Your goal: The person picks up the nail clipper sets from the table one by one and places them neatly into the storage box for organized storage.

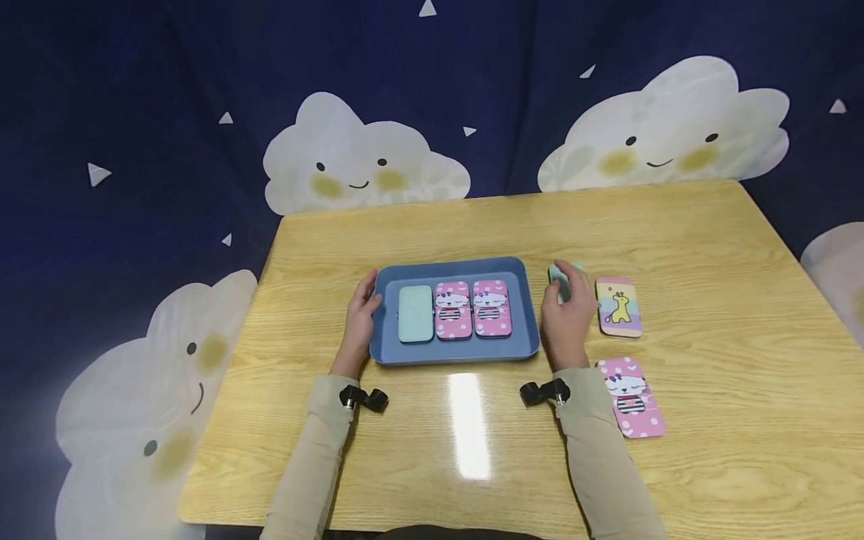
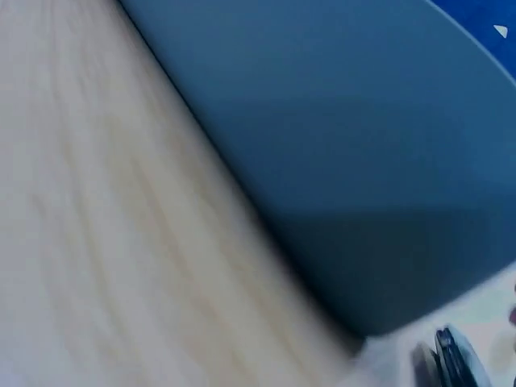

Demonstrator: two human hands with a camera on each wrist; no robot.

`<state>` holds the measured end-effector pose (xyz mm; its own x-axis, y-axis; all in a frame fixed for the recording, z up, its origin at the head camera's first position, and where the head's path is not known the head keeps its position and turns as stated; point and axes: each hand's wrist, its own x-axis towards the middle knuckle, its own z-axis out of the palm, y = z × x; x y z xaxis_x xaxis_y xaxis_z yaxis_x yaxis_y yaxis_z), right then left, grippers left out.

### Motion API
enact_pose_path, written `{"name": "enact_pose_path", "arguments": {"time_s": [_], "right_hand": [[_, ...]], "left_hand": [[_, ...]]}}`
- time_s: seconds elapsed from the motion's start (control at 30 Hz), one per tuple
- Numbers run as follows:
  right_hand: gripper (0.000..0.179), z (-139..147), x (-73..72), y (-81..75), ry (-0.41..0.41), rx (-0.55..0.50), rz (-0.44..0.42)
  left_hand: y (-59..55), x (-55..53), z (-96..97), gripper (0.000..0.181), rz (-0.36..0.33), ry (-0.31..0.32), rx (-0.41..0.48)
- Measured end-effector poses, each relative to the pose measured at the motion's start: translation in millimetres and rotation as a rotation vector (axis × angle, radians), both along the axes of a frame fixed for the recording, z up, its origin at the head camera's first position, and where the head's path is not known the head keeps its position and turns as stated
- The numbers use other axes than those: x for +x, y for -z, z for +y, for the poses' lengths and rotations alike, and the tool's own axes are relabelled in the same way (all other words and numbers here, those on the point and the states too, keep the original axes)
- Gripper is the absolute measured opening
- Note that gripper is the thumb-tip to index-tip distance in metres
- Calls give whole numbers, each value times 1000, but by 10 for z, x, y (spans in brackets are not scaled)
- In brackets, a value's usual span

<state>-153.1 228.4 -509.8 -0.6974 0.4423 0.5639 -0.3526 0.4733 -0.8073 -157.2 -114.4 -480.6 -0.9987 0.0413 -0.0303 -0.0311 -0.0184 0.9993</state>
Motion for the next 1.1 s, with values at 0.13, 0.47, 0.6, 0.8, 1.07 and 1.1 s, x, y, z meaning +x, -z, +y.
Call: {"name": "enact_pose_path", "arguments": {"time_s": [0.13,0.47,0.6,0.8,1.07,1.1], "right_hand": [[42,110,43,17,75,117,-112],[58,176,94,12,9,248,-549],[58,186,93,-20,4,259,-569],[60,163,96,-85,21,291,-587],[74,103,100,-147,61,293,-703],[76,97,99,-154,62,291,-718]], "left_hand": [[-5,3,5,52,1,-12,1],[-12,16,-7,52,-6,-4,-24],[169,-76,-6,51,-7,-23,-20],[300,-136,-9,51,-2,-29,-20],[329,-124,5,50,0,-72,-46],[332,-127,6,50,3,-74,-45]]}}
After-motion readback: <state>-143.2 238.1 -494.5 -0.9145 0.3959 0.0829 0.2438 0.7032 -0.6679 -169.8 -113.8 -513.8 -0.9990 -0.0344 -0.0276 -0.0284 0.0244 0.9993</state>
